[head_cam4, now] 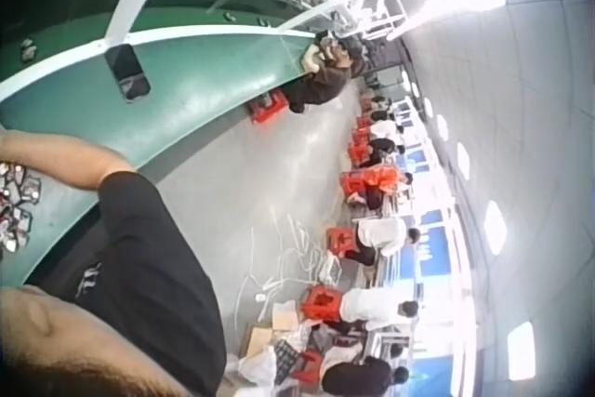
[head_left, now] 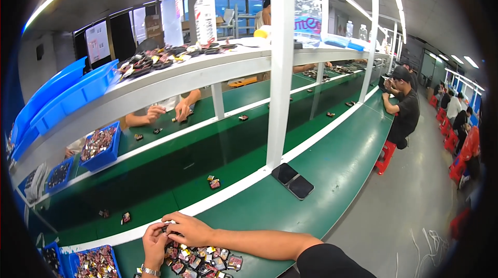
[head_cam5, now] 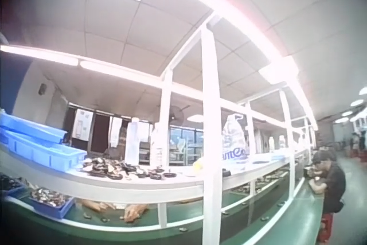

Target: Assembling small electronic components on a production line.

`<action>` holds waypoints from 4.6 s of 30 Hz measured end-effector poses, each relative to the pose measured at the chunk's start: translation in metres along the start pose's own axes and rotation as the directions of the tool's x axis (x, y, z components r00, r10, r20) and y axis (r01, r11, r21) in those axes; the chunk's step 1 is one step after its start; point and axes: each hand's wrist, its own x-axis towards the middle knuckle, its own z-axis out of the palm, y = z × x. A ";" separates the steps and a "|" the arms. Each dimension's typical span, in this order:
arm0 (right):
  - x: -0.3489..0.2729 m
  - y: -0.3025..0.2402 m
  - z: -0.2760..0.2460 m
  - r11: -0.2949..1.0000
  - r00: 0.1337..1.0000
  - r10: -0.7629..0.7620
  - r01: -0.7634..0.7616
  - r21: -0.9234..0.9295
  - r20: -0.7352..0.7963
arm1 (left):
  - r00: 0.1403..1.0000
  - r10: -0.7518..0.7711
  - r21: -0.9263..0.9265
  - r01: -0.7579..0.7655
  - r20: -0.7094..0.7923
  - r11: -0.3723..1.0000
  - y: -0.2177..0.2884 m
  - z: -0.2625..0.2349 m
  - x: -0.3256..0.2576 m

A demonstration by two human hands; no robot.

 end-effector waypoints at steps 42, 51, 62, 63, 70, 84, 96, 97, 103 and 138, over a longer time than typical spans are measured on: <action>0.059 0.022 -0.477 0.749 0.477 -0.340 -0.383 -0.540 -0.810 | 0.986 -0.153 0.086 0.158 -0.067 0.984 0.030 0.009 -0.010; 0.070 0.037 -0.480 0.602 0.599 -0.290 -0.493 -0.628 -0.747 | 0.999 -0.025 -0.033 0.023 -0.048 0.999 -0.007 -0.008 0.002; 0.023 -0.032 -0.130 0.917 0.860 -0.212 0.010 -0.400 -0.464 | 0.997 -0.048 -0.025 0.047 -0.055 0.999 -0.002 -0.011 0.001; 0.019 -0.030 -0.090 0.976 0.953 -0.055 -0.011 -0.216 -0.299 | 0.998 -0.043 -0.016 0.042 -0.055 0.999 -0.003 -0.007 0.002; 0.009 -0.016 -0.003 0.987 1.000 -0.027 0.029 -0.156 0.011 | 0.998 0.022 -0.054 -0.025 -0.055 0.998 0.001 -0.004 0.003; 0.008 0.000 0.004 0.996 0.996 0.073 -0.076 -0.056 -0.053 | 0.998 0.018 -0.014 -0.017 0.055 1.000 0.007 -0.004 0.001; 0.007 -0.007 0.008 0.992 0.988 0.098 -0.106 -0.061 -0.122 | 0.996 -0.001 -0.049 0.005 0.089 0.999 0.005 -0.005 0.000; 0.006 -0.006 0.009 0.992 0.987 0.100 -0.108 -0.062 -0.126 | 0.996 -0.003 -0.047 0.007 0.093 0.999 0.003 -0.007 0.000; 0.003 -0.005 0.019 0.984 0.962 0.178 -0.172 0.047 -0.208 | 0.994 -0.008 -0.089 0.017 0.106 0.996 0.002 -0.008 0.001; 0.002 -0.015 0.015 0.989 0.970 0.146 -0.140 0.047 -0.193 | 0.999 0.035 -0.161 -0.029 0.034 0.986 -0.004 -0.010 0.000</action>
